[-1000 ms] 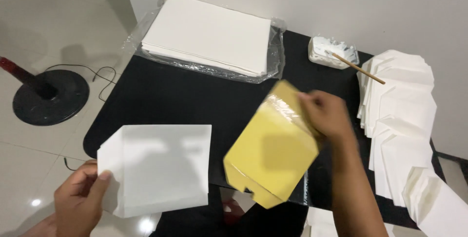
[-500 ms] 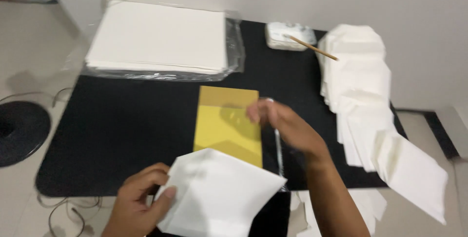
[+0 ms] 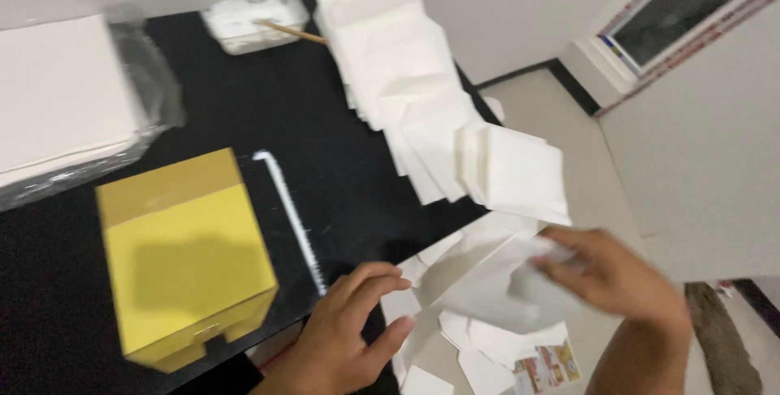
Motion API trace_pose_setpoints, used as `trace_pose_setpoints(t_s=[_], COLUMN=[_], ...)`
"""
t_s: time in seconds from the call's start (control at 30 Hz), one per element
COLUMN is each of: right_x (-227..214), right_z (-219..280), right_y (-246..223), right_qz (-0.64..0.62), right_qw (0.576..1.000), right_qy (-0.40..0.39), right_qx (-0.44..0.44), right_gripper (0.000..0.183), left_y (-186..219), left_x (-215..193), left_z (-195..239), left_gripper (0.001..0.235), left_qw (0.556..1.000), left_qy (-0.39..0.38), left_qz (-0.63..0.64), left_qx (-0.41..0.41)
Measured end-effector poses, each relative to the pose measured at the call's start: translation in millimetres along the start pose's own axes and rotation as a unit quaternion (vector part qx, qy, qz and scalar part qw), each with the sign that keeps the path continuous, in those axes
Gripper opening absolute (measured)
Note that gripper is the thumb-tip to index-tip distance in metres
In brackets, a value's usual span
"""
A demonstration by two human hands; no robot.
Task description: The person folds a white sheet of paper and uses a wooden stick to apply white adhesive to its edges. They then place a yellow sheet on top of the glued paper and press it down to secure the layers.
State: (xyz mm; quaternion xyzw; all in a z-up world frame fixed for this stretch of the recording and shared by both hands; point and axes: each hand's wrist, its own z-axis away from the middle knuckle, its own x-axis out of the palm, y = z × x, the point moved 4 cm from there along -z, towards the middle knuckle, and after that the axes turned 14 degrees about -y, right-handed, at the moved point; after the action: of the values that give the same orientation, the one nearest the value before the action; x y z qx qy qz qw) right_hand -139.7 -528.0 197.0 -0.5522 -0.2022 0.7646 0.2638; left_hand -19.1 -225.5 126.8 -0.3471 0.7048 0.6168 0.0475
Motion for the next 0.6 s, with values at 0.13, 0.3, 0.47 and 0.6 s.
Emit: trace_pose_setpoints(t_s=[0.13,0.3,0.47,0.6], right_x=[-65.0,-101.8,-78.3,-59.2], right_z=[5.3,-71.3,-132.7,-146.9], right_y=[85.8,157.8,204.3,177.9], right_qz=[-0.107,-0.027,-0.014,0.009], right_qw=[0.964,0.962,0.974,0.969], right_qy=[0.014,0.079,0.088,0.073], right_qx=[0.243,0.262,0.210,0.234], right_gripper=[0.022,0.059,0.056,0.069], left_y=[-4.3,-25.1,-57.2,-65.0], left_x=[34.0,53.3,64.4,62.6], left_z=[-65.8,-158.6,-224.2,-248.0], left_gripper=[0.033,0.044,0.062,0.073], left_qw=[0.996,0.980,0.936,0.916], left_qy=[-0.073,-0.101,-0.175,-0.199], left_qz=[0.014,-0.019,-0.080,-0.098], left_qx=[-0.041,-0.172,-0.294,-0.334])
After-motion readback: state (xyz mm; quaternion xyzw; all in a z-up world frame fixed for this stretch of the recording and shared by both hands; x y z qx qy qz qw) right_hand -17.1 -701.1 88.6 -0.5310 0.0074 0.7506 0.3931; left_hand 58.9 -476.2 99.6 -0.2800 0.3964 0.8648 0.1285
